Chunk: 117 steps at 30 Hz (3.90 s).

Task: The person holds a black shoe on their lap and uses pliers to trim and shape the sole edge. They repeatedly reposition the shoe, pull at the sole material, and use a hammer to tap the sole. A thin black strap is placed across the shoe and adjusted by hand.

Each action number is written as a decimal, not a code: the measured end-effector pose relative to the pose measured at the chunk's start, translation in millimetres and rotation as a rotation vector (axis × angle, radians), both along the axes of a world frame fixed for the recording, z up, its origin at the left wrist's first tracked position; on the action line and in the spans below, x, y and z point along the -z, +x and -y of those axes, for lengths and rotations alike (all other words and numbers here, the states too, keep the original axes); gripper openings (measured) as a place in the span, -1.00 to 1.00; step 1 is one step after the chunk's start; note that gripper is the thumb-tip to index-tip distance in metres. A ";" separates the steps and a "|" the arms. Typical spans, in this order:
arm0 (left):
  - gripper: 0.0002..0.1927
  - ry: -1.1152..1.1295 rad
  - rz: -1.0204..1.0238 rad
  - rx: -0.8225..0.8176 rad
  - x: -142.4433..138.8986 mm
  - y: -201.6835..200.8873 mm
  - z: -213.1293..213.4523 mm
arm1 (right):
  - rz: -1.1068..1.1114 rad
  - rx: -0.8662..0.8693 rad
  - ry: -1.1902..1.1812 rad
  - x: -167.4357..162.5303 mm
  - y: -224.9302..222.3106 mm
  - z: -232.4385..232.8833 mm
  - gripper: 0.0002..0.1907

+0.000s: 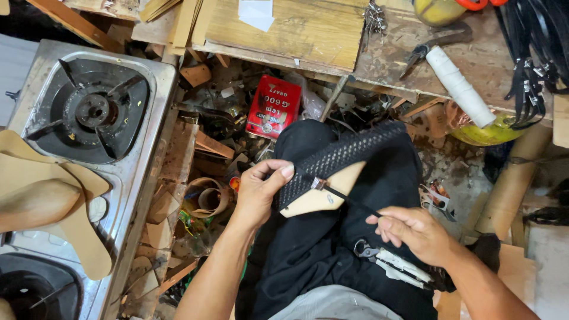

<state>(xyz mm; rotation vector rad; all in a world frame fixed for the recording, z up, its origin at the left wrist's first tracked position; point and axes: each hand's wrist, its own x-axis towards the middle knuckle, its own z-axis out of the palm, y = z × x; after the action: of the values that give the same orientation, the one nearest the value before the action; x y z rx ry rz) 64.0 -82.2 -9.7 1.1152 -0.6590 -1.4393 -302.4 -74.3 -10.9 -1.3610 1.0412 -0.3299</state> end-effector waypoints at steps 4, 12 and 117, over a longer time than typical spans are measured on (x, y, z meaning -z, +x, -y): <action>-0.76 0.011 -0.068 0.152 -4.1 4.1 -7.5 | -0.062 0.000 0.056 18.0 -14.0 15.3 -0.69; -0.55 -0.612 0.359 0.555 -64.7 0.7 -14.6 | -0.193 -0.321 -0.091 -53.7 16.2 83.9 -0.75; -0.41 -0.922 1.137 0.425 -36.8 -20.7 4.8 | -0.159 -0.063 -1.156 -98.7 106.6 31.4 -0.78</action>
<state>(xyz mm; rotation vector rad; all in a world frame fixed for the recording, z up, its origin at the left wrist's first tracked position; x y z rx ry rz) 43.3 -86.9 27.1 0.9543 -2.1846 -0.4945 -195.8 -105.7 87.8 -2.4683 0.9404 -0.8654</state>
